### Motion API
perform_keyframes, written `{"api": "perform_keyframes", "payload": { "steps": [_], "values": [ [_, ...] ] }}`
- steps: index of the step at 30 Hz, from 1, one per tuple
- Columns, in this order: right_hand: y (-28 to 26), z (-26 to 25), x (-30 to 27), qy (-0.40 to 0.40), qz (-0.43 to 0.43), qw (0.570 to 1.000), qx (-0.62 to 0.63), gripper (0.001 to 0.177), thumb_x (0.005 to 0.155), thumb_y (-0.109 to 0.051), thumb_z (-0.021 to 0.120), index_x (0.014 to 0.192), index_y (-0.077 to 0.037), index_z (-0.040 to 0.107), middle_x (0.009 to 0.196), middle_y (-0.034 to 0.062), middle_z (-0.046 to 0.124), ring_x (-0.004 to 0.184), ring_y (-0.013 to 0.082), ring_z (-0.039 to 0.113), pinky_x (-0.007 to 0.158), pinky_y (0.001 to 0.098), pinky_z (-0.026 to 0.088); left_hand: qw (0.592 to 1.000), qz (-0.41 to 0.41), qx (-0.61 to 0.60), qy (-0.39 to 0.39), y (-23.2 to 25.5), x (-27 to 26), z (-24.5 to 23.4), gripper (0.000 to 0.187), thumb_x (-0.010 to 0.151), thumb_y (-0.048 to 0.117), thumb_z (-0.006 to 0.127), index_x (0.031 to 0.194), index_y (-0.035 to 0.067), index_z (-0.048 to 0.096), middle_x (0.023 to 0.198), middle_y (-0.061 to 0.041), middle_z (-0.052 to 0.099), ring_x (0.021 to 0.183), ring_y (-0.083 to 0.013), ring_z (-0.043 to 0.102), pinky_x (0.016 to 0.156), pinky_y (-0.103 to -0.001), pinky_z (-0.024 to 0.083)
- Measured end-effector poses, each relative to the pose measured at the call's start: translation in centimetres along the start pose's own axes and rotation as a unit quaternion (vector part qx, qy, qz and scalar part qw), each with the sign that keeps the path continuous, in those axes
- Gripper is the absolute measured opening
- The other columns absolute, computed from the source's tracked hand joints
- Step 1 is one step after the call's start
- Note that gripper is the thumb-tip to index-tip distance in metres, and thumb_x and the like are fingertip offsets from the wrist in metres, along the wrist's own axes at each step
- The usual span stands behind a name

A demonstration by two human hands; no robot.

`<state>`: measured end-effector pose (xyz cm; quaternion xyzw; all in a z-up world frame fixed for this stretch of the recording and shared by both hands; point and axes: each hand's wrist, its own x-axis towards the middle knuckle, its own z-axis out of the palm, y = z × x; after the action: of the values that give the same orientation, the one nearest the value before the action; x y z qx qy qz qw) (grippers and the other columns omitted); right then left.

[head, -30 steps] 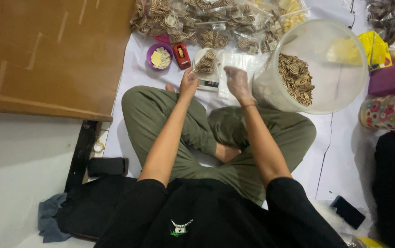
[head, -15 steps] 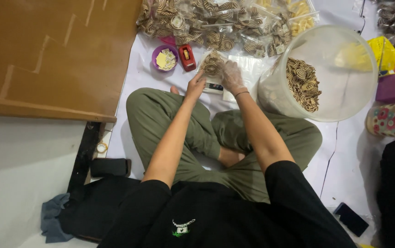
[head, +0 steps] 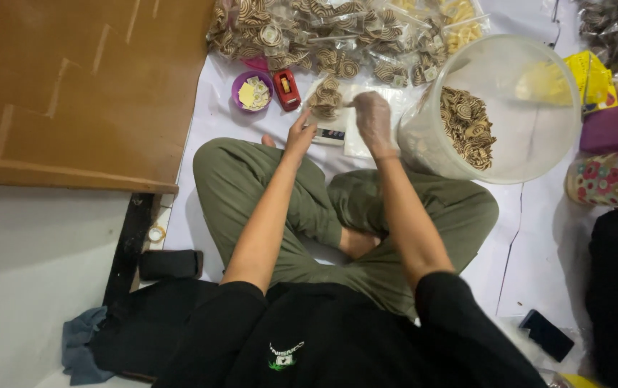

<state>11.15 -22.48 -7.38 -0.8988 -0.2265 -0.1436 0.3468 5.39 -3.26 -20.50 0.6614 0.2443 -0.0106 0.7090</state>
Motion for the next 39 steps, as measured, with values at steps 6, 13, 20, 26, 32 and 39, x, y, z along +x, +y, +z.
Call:
{"api": "perform_keyframes", "payload": {
  "steps": [6,13,20,26,32,39],
  "values": [
    [-9.9,-16.9,-2.3,0.127,0.047,0.988,0.074,0.028,0.097,0.008,0.063,0.102,-0.018,0.074,0.098,0.0032,0.072,0.091,0.0200,0.071,0.087,0.0333,0.056,0.990,0.074,-0.083,0.088,3.5,-3.4,-0.7,0.041,0.093,0.011,0.063,0.134,0.006,0.066,0.097,-0.012,0.068,0.071,-0.0113,0.061,0.067,-0.025,0.052],
    [-0.5,-21.0,-6.1,0.256,0.001,0.964,-0.066,0.004,0.104,-0.005,0.069,0.100,-0.005,0.072,0.086,0.0127,0.070,0.081,0.0251,0.067,0.073,0.0345,0.056,0.972,0.126,-0.106,0.165,3.8,-4.5,-1.2,0.032,0.087,0.011,0.060,0.112,0.019,0.077,0.096,-0.007,0.075,0.077,-0.0108,0.070,0.077,-0.016,0.050],
    [-2.8,-21.3,-5.8,0.267,-0.059,0.959,-0.077,0.007,0.098,0.003,0.068,0.097,-0.003,0.069,0.083,0.0139,0.067,0.074,0.0308,0.067,0.067,0.0390,0.053,0.968,0.152,-0.149,0.133,3.2,-4.5,-1.5,0.032,0.087,0.003,0.053,0.111,0.007,0.074,0.103,-0.011,0.074,0.087,-0.0141,0.073,0.070,-0.020,0.058],
    [-6.1,-19.6,-5.7,0.304,-0.109,0.932,-0.165,0.007,0.099,0.001,0.066,0.103,-0.003,0.069,0.089,0.0171,0.065,0.080,0.0359,0.066,0.072,0.0422,0.052,0.970,0.152,-0.151,0.116,2.5,-4.0,-1.3,0.028,0.089,0.004,0.055,0.110,0.006,0.073,0.103,-0.013,0.074,0.086,-0.0163,0.074,0.070,-0.021,0.057],
    [-9.2,-10.6,-7.1,-0.026,0.063,0.995,0.068,0.041,0.095,-0.018,0.079,0.129,0.000,0.067,0.117,0.0262,0.069,0.112,0.0467,0.064,0.098,0.0535,0.049,0.975,0.165,-0.114,0.100,2.0,-4.0,-1.1,0.035,0.085,0.003,0.057,0.114,0.011,0.075,0.104,-0.008,0.075,0.082,-0.0121,0.071,0.071,-0.020,0.057],
    [2.4,4.0,-3.3,-0.081,0.065,0.992,0.076,0.047,0.087,-0.023,0.081,0.125,-0.001,0.066,0.115,0.0287,0.066,0.111,0.0496,0.063,0.100,0.0558,0.049,0.958,0.270,-0.041,0.085,2.2,-4.6,-0.9,0.046,0.080,-0.006,0.057,0.119,0.009,0.076,0.128,-0.021,0.066,0.117,-0.0353,0.067,0.105,-0.044,0.051]
  ]
}}
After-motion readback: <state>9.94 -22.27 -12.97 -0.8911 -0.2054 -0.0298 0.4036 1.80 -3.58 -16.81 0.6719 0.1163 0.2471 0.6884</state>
